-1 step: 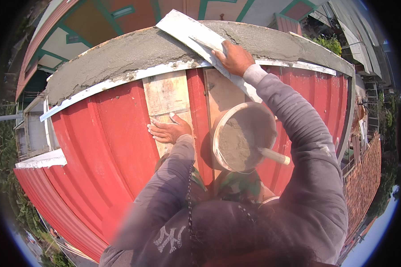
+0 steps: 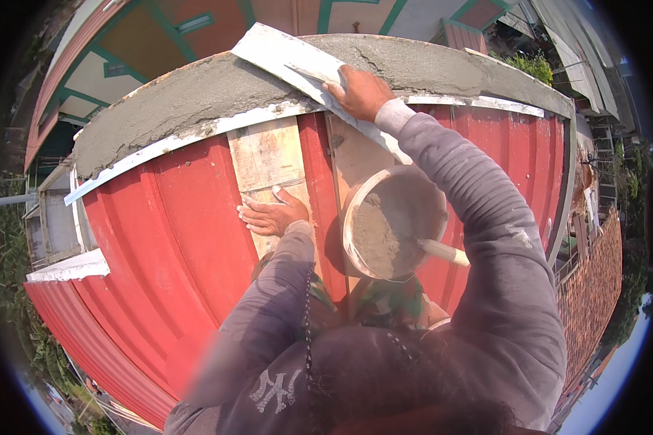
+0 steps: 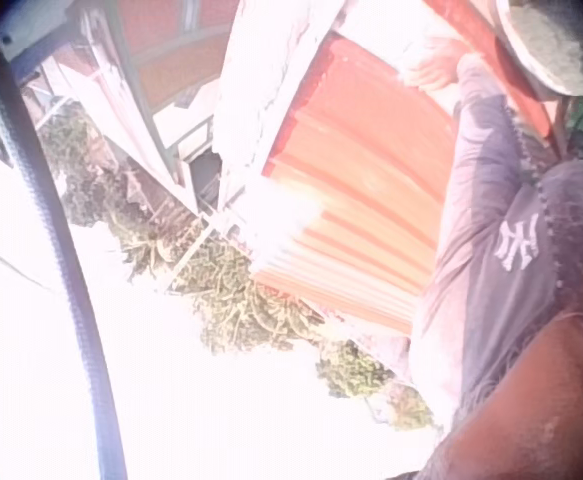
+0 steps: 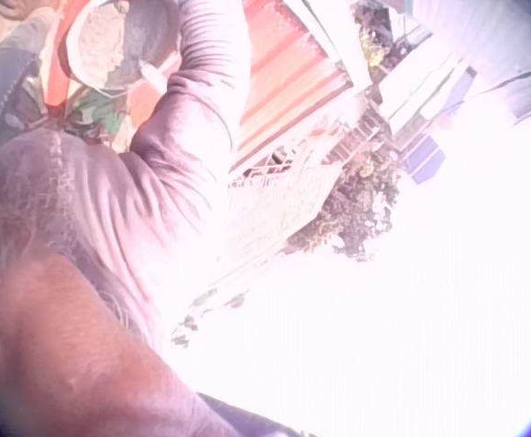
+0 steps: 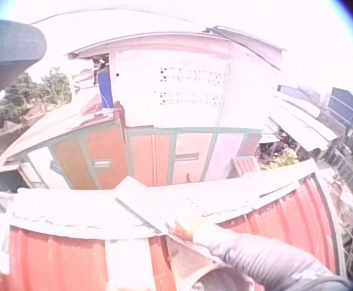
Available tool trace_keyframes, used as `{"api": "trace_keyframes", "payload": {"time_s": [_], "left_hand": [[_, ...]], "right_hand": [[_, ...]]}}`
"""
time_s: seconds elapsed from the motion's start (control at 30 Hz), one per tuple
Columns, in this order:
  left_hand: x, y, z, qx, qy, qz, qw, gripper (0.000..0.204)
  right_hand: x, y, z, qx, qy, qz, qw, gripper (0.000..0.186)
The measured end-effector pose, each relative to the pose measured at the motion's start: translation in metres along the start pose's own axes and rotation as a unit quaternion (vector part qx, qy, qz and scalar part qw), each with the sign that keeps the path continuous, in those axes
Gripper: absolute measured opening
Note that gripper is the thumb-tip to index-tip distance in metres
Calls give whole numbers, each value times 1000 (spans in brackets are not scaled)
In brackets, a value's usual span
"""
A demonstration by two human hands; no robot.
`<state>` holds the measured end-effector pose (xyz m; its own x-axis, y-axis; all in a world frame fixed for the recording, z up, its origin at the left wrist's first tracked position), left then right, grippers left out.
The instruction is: The person applies wet mortar to the concrete edge of a red corrugated metal roof using a trowel and smooths the surface with a white flat finishing tool.
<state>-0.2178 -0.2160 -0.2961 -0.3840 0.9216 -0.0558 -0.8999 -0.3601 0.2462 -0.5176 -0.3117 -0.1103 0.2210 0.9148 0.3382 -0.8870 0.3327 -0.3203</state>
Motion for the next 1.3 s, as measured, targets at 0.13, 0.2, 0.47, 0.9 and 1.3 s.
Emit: {"api": "trace_keyframes", "payload": {"time_s": [0.13, 0.2, 0.47, 0.9, 1.3], "left_hand": [[1, 3, 0, -13, 20, 2, 1000, 85], [3, 4, 0, -31, 18, 7, 999, 85], [4, -3, -24, -38, 3, 10, 999, 91], [3, -5, -25, -52, 25, 5, 998, 91], [2, -7, -26, -61, 41, 3, 997, 88]], "right_hand": [[-17, -28, -2, 3, -5, 10, 1000, 52], [-16, 3, 2, 3, 11, -22, 1000, 52], [56, 197, 30, 20, 111, -183, 976, 55], [121, 423, 66, -19, 152, -407, 900, 68], [129, 487, 49, -132, 205, -469, 849, 76]]}}
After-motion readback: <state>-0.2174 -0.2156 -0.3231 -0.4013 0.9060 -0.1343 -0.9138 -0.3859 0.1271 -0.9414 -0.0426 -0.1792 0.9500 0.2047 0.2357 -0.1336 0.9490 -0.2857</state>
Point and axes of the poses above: each hand's wrist, its own x-axis away from the middle knuckle, its own z-axis out of the back of the hand, y = z × x, the point moved 6 cm from there along -x, towards the middle knuckle, and after that the axes turned 12 degrees about -y, right-handed, at the moved point
